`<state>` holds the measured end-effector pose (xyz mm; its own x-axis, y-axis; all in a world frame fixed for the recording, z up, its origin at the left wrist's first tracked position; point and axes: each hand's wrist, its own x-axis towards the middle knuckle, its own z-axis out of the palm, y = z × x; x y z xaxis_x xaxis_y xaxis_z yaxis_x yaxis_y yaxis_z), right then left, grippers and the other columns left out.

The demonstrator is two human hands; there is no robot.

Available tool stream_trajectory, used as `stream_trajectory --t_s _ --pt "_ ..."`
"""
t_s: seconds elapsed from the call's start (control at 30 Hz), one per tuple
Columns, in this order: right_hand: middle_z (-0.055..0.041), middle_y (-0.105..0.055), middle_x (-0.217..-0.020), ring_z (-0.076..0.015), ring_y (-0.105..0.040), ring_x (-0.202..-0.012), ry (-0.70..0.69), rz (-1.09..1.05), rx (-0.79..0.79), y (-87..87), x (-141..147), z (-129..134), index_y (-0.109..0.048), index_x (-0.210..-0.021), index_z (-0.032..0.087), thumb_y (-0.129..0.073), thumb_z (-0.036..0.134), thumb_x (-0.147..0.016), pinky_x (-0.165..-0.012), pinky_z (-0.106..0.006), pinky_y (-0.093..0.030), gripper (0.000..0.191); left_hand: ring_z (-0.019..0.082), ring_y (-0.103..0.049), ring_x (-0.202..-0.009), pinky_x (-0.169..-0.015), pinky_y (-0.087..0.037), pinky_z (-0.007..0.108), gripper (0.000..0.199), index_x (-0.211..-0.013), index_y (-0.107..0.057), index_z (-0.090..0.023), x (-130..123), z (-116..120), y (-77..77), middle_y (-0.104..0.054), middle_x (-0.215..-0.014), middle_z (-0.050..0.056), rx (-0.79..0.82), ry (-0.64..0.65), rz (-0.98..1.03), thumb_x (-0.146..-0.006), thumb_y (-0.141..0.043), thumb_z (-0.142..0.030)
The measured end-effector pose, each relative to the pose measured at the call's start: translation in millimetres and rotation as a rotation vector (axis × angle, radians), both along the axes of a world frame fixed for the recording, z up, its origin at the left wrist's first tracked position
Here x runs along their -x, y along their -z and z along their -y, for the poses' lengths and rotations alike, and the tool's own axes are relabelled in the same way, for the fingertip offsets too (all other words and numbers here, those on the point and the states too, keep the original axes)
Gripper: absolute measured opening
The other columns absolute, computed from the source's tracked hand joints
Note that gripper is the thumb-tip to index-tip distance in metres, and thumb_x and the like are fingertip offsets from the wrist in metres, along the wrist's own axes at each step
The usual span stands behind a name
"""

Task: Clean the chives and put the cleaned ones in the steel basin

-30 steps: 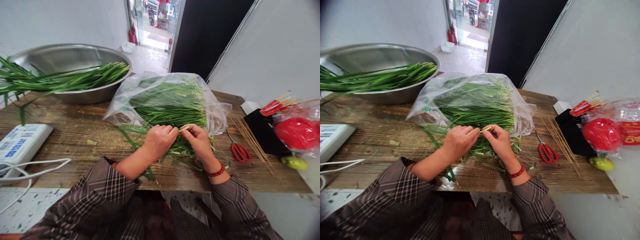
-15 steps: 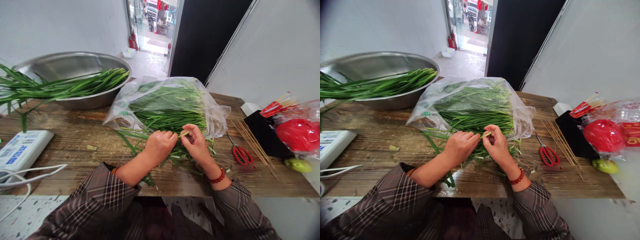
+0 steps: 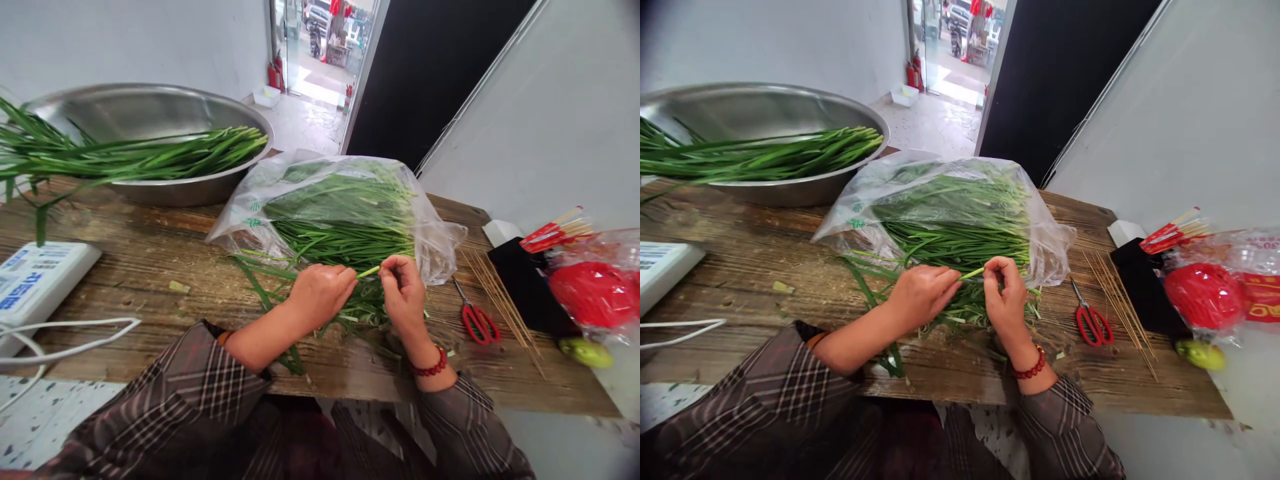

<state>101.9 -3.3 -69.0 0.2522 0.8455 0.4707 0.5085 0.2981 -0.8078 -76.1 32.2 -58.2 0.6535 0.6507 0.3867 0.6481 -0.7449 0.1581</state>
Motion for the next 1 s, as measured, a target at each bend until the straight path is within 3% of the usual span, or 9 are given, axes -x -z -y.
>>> stream_trajectory --t_s 0.07,0.2,0.33,0.53,0.73,1.0 --pt "-0.0026 -0.061 -0.088 -0.0158 -0.057 -0.081 0.002 0.079 -0.053 -5.5 -3 1 -0.060 -0.095 0.021 -0.049 0.020 -0.091 -0.073 -0.031 -0.046 0.012 0.017 -0.063 -0.067 -0.059 -0.037 0.028 0.028 -0.085 -0.062 -0.017 1 -1 -0.9 -0.069 -0.075 0.004 0.058 -0.023 0.039 -0.098 -0.042 -0.031" --pt "-0.0069 -0.066 -0.104 -0.0214 -0.059 -0.103 -0.149 0.346 -0.118 -14.1 -4 1 -0.064 -0.104 0.024 -0.054 0.023 -0.092 -0.086 -0.039 -0.048 0.016 0.017 -0.063 -0.070 -0.061 -0.036 0.028 0.026 -0.083 -0.062 -0.017 1 -2 -4.1 -0.069 -0.078 0.005 0.132 -0.018 0.086 -0.097 -0.043 -0.029" --pt "-0.0049 -0.069 -0.094 -0.0203 -0.061 -0.092 -0.193 0.460 -0.158 -15.7 -3 1 -0.066 -0.098 0.025 -0.060 0.022 -0.090 -0.084 -0.039 -0.048 0.010 0.015 -0.060 -0.068 -0.062 -0.035 0.026 0.027 -0.079 -0.062 -0.017 1 -4 -5.9 -0.067 -0.075 0.003 0.261 0.034 0.165 -0.096 -0.044 -0.028" --pt "-0.0016 -0.067 -0.085 -0.0158 -0.061 -0.084 -0.267 0.274 -0.123 -17.2 -4 2 -0.066 -0.089 0.023 -0.061 0.017 -0.089 -0.076 -0.032 -0.047 0.009 0.012 -0.054 -0.067 -0.062 -0.036 0.023 0.020 -0.087 -0.066 -0.016 1 -7 -6.6 -0.065 -0.075 0.001 0.563 0.078 0.425 -0.090 -0.050 -0.028" --pt "-0.0001 -0.062 -0.084 -0.0142 -0.057 -0.080 -0.351 0.033 -0.013 -9.8 -3 0 -0.063 -0.085 0.023 -0.059 0.022 -0.090 -0.072 -0.029 -0.044 0.006 0.010 -0.043 -0.064 -0.061 -0.034 0.022 0.024 -0.076 -0.063 -0.014 1 -9 -15.0 -0.053 -0.066 -0.002 0.827 0.221 0.641 -0.086 -0.052 -0.033" --pt "-0.0001 -0.059 -0.083 -0.0146 -0.054 -0.079 -0.348 -0.072 -0.001 -2.3 2 1 -0.061 -0.085 0.023 -0.056 0.027 -0.092 -0.073 -0.029 -0.043 0.008 0.007 -0.029 -0.055 -0.052 -0.022 0.022 0.027 -0.071 -0.058 -0.014 0 -5 -19.9 -0.038 -0.059 -0.005 1.222 0.185 0.786 -0.078 -0.058 -0.041"
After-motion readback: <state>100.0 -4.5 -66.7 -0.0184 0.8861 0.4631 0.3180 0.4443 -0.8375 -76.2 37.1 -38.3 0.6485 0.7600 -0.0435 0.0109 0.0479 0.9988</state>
